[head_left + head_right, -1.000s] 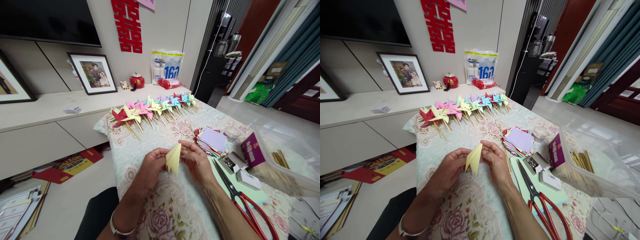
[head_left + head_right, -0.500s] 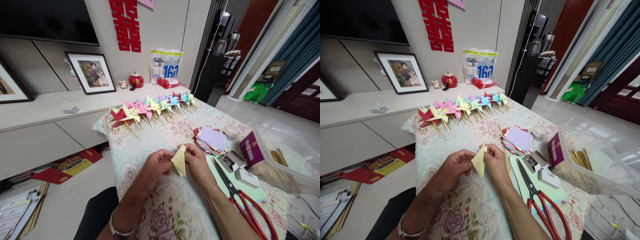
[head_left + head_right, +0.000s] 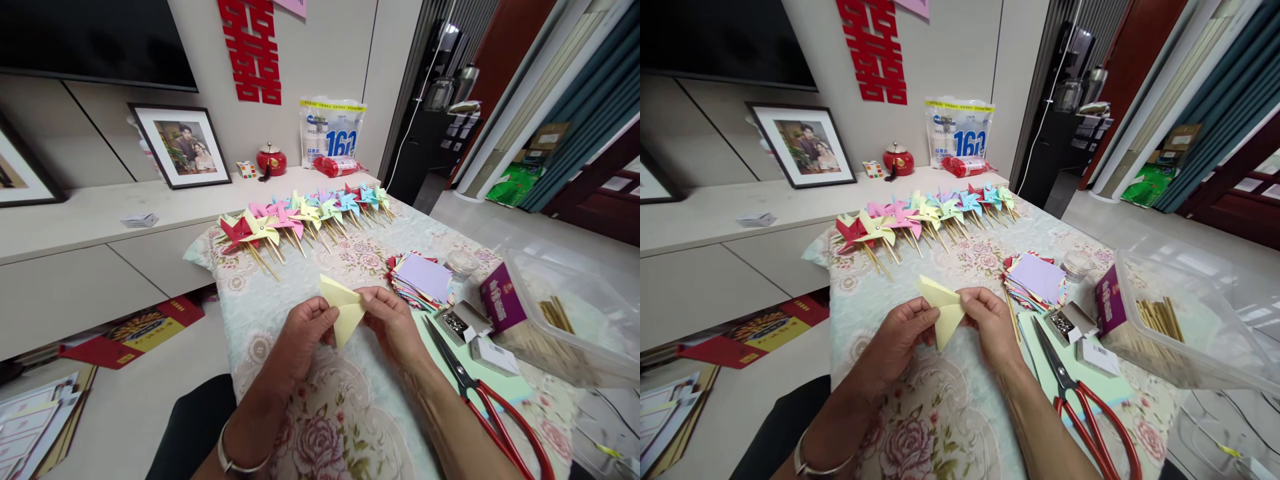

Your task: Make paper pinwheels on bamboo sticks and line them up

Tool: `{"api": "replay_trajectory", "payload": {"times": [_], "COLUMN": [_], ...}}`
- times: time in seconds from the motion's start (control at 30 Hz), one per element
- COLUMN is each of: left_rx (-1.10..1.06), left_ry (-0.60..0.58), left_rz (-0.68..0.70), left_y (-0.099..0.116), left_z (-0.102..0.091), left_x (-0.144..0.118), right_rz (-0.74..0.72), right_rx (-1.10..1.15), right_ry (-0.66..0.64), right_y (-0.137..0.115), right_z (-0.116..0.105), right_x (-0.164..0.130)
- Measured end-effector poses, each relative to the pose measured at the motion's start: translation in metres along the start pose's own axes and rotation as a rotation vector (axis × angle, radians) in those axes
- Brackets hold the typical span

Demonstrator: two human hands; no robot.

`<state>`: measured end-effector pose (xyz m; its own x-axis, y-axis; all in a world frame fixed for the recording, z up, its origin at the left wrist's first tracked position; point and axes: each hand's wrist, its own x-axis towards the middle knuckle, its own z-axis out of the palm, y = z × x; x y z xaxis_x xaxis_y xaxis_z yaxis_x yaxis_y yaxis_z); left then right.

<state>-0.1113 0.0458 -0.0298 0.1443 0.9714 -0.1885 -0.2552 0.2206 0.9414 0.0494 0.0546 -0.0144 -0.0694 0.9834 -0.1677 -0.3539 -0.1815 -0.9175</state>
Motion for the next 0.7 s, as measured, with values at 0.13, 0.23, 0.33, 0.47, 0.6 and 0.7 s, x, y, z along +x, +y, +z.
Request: {"api": "replay_trajectory", "payload": {"times": [0.13,0.23,0.33,0.47,0.6,0.7], "left_rx": [-0.071,-0.112,-0.14,-0.183,-0.207,-0.218], "left_ry": [-0.011,-0.021,-0.016,-0.028,-0.053,-0.068], "left_rz": [-0.048,-0.072,-0.073,-0.082,-0.087,-0.1], "left_y": [0.0023,0.0038,0.0033,0.0016,0.0014,0.0006], "left_z": [0.0015,0.0022,0.0014,-0.0002,-0.0011,-0.002], "left_x": [-0.0021,-0.0033,-0.0028,-0.0019,-0.0019,-0.0009], "right_rz": [0.056,0.082,0.095,0.124,0.123,0.121], "right_rx": [0.123,0.172,0.169,0.154,0.167,0.175], "right_ry": [0.019,-0.022,-0.082,-0.111,-0.144,-0.162], "right_y": [-0.0058,-0.0085,-0.0097,-0.0082,-0.0056,-0.0052], "right_z": [-0.003,-0.0035,-0.0024,-0.0005,-0.0001,-0.0006], "right_x": [0.0015,0.0009,-0.0006,-0.0021,-0.0032,-0.0037]}}
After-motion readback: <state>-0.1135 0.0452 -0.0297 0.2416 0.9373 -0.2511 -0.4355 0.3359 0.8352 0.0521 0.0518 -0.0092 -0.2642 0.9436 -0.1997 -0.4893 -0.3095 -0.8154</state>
